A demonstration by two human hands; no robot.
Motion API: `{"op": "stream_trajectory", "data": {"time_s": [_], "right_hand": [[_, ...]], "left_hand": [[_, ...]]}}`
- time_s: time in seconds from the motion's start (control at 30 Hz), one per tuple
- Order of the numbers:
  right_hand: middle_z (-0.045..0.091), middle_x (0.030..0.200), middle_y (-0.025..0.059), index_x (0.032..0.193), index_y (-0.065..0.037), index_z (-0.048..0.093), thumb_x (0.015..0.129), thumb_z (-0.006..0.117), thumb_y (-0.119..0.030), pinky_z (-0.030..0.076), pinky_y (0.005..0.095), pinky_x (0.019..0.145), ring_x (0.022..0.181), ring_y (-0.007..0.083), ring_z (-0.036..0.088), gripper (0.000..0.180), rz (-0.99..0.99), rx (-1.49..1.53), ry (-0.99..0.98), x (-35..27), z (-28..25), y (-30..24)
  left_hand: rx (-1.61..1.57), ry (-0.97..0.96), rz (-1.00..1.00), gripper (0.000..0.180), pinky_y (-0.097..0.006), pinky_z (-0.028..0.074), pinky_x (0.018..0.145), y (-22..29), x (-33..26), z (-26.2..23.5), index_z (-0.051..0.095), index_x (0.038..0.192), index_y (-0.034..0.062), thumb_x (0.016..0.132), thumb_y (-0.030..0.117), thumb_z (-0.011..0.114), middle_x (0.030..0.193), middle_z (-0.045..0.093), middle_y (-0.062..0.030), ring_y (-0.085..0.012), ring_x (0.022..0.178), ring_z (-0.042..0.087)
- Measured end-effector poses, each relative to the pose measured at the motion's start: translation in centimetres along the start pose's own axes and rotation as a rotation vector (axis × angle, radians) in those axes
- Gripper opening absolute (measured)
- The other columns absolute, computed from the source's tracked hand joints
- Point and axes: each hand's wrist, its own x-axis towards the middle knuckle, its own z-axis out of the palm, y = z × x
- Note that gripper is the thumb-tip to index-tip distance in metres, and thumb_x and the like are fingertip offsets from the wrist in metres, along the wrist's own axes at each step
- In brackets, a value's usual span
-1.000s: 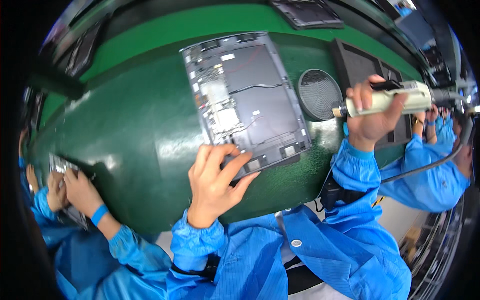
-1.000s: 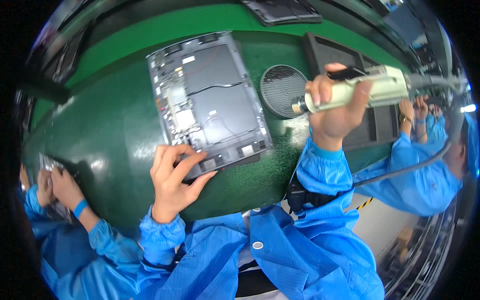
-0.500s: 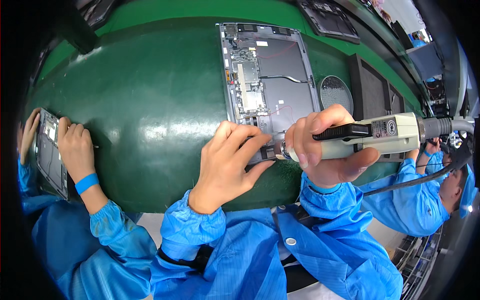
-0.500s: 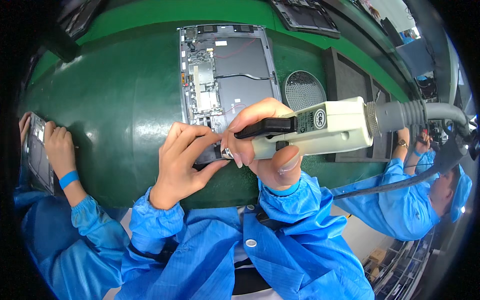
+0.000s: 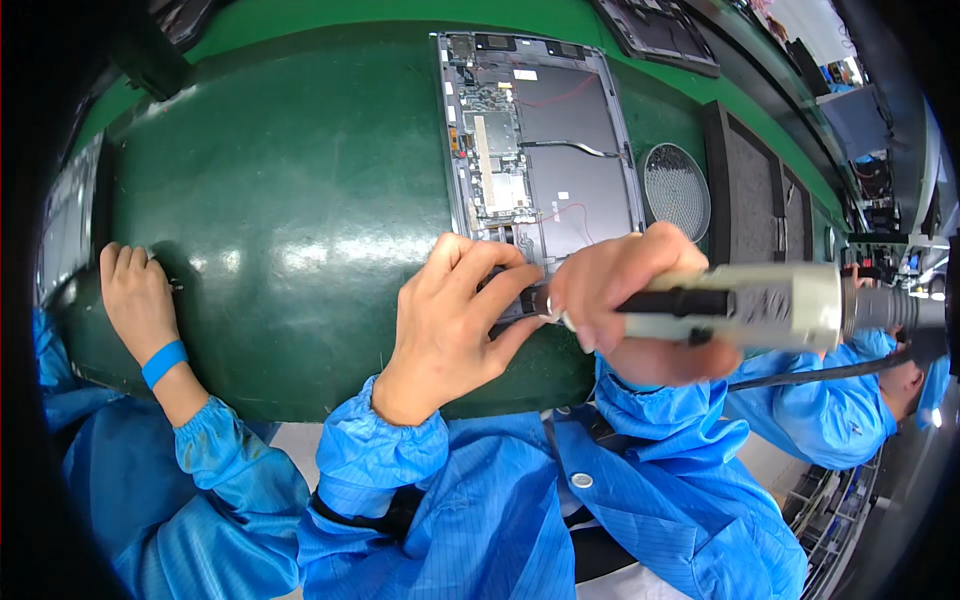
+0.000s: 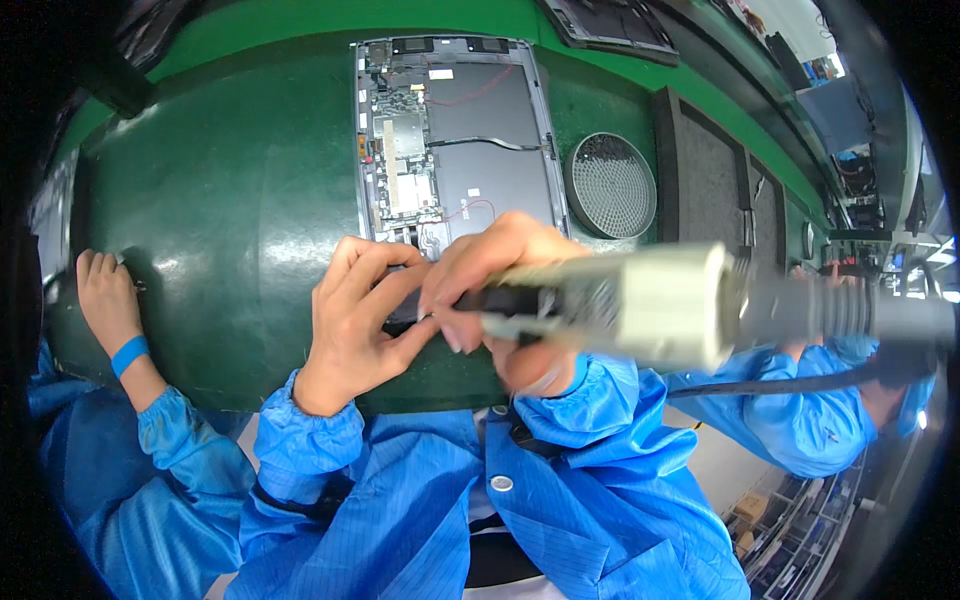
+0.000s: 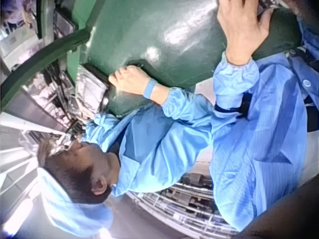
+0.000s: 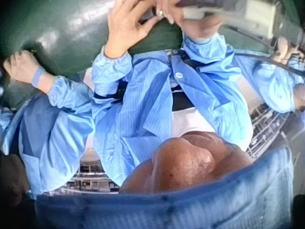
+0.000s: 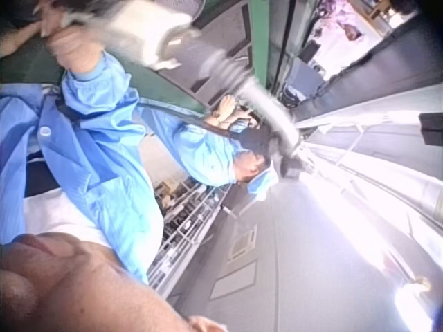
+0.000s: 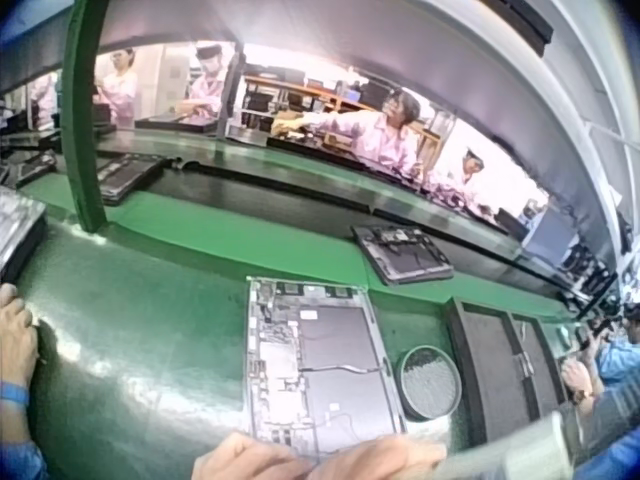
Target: The person assembles an electronic tablet by placing a circuit board, a battery, and a ribbon cable into a tablet case, then securing them with screws. The assembly is performed using a powered screwdriver and tweezers.
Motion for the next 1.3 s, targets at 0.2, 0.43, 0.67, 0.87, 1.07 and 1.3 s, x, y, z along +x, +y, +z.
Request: {"op": "stream_trajectory", "data": {"time_s": [0.2, 0.43, 0.67, 0.87, 1.07, 1.3], "right_hand": [[0.054, 0.059, 0.0029, 0.088, 0.003, 0.056, 0.071, 0.070, -0.061, 0.045, 0.0304, 0.051, 0.051, 0.0154, 0.054, 0.068, 0.005, -0.345, -0.190, 0.1, -0.2, -0.2], [0.052, 0.058, 0.0027, 0.108, 0.009, 0.053, 0.075, 0.060, -0.068, 0.045, 0.0290, 0.056, 0.050, 0.0116, 0.050, 0.084, 0.058, 0.033, 0.083, -0.2, -0.7, -0.9], [0.047, 0.056, 0.0009, 0.102, 0.004, 0.051, 0.085, 0.043, -0.067, 0.043, 0.0311, 0.061, 0.050, 0.0117, 0.045, 0.074, -0.121, 0.025, 0.140, -0.1, -3.7, -1.2], [0.048, 0.055, 0.0032, 0.100, 0.009, 0.051, 0.084, 0.053, -0.062, 0.045, 0.0311, 0.060, 0.049, 0.0123, 0.047, 0.072, -0.073, 0.045, 0.129, -0.1, -3.3, -0.6], [0.048, 0.055, 0.0036, 0.099, 0.008, 0.052, 0.082, 0.058, -0.061, 0.045, 0.0301, 0.058, 0.048, 0.0116, 0.047, 0.072, 0.009, 0.043, 0.086, -0.3, -3.0, -0.9], [0.051, 0.055, 0.0040, 0.094, 0.007, 0.053, 0.076, 0.062, -0.065, 0.046, 0.0275, 0.055, 0.048, 0.0108, 0.049, 0.075, 0.082, -0.052, 0.037, -0.1, -2.5, -1.1]], "left_hand": [[0.031, 0.012, 0.015, 0.040, -0.033, 0.048, 0.062, -0.2, -0.4, 0.1, 0.065, 0.091, 0.0100, 0.053, 0.009, 0.077, 0.094, 0.057, -0.0002, -0.0236, 0.082, 0.053], [0.015, -0.009, -0.018, 0.036, -0.035, 0.045, 0.065, 0.2, -0.6, 0.2, 0.067, 0.087, 0.0084, 0.053, 0.009, 0.079, 0.093, 0.060, -0.0037, -0.0263, 0.080, 0.051], [0.023, 0.003, -0.008, 0.033, -0.031, 0.042, 0.062, 0.3, -0.5, 0.3, 0.070, 0.084, 0.0097, 0.053, 0.009, 0.081, 0.092, 0.059, -0.0016, -0.0216, 0.075, 0.047], [0.017, 0.005, -0.010, 0.032, -0.031, 0.042, 0.062, 0.2, -0.4, 0.4, 0.070, 0.083, 0.0095, 0.053, 0.009, 0.081, 0.092, 0.059, -0.0027, -0.0218, 0.076, 0.047], [0.022, 0.013, -0.016, 0.032, -0.030, 0.042, 0.061, 0.4, -0.7, 0.5, 0.071, 0.083, 0.0095, 0.052, 0.009, 0.081, 0.092, 0.059, -0.0031, -0.0216, 0.076, 0.048], [0.021, 0.015, -0.014, 0.032, -0.030, 0.043, 0.062, 0.2, -0.7, 0.2, 0.071, 0.083, 0.0093, 0.052, 0.008, 0.080, 0.092, 0.060, -0.0034, -0.0216, 0.077, 0.048]]}}
